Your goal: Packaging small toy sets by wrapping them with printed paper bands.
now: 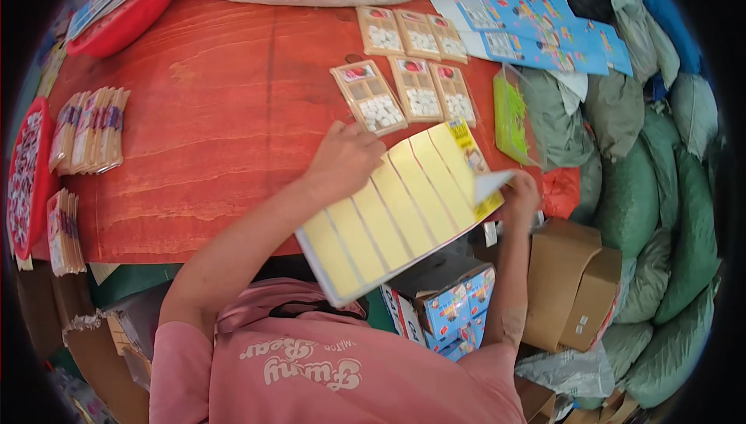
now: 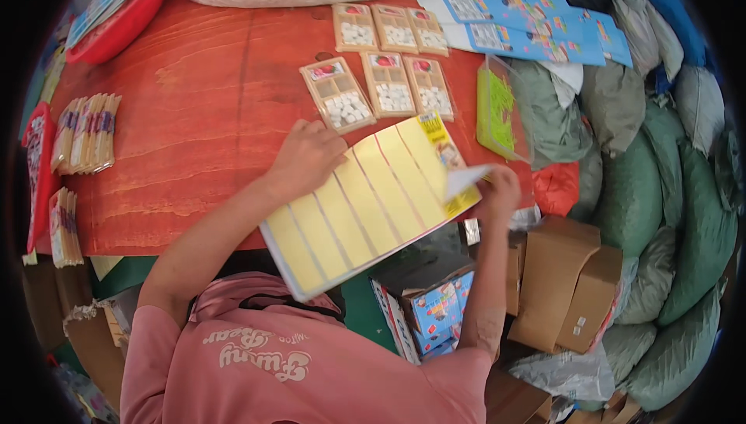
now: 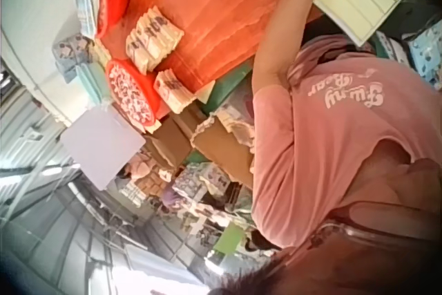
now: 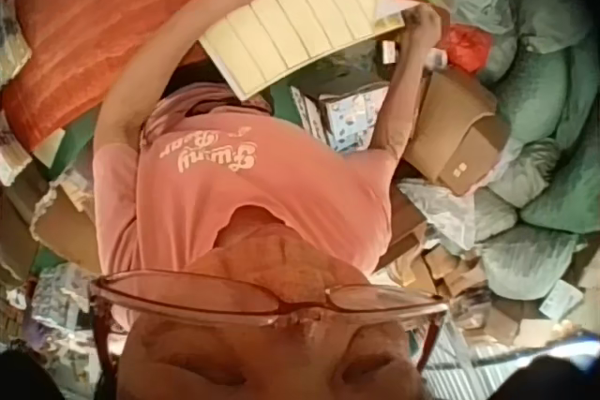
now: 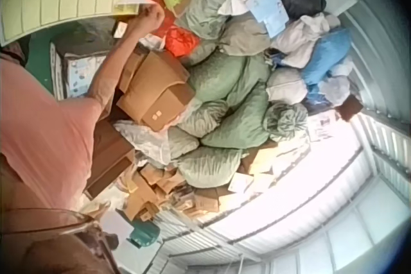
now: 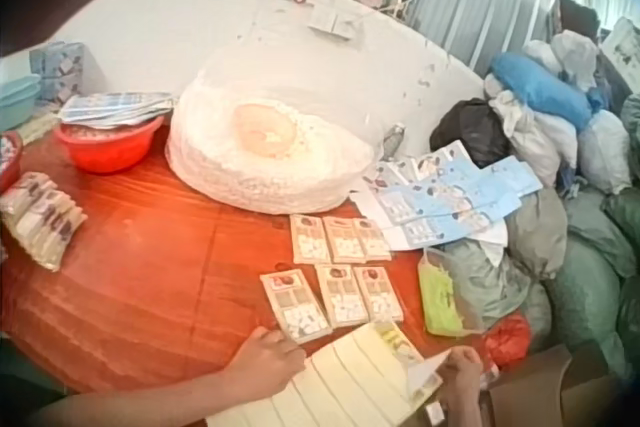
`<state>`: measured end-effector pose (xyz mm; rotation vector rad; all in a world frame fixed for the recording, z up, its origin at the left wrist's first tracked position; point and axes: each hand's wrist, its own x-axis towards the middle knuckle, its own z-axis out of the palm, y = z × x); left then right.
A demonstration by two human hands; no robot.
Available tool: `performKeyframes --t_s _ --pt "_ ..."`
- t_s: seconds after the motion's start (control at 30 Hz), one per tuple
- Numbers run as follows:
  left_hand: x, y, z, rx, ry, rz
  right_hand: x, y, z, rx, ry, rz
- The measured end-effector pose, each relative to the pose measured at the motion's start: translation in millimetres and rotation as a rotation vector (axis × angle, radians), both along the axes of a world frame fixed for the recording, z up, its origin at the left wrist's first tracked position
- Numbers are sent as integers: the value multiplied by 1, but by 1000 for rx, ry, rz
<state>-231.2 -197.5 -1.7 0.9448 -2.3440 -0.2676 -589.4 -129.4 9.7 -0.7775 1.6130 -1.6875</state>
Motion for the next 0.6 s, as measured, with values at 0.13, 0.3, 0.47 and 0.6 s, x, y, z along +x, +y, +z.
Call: performKeyframes --t_s 0.13,0.3,0.47,0.6 --pt "-20 11 1 -120 -15 133 -59 23 23 -152 331 -251" --pt "-25 5 20 -68 -73 136 -24 14 78 -436 314 -333" --pt "-25 -45 9 -236 131 187 18 -7 97 -437 199 -107" --pt "0 -51 8 -10 -65 43 58 -21 99 -481 164 131"
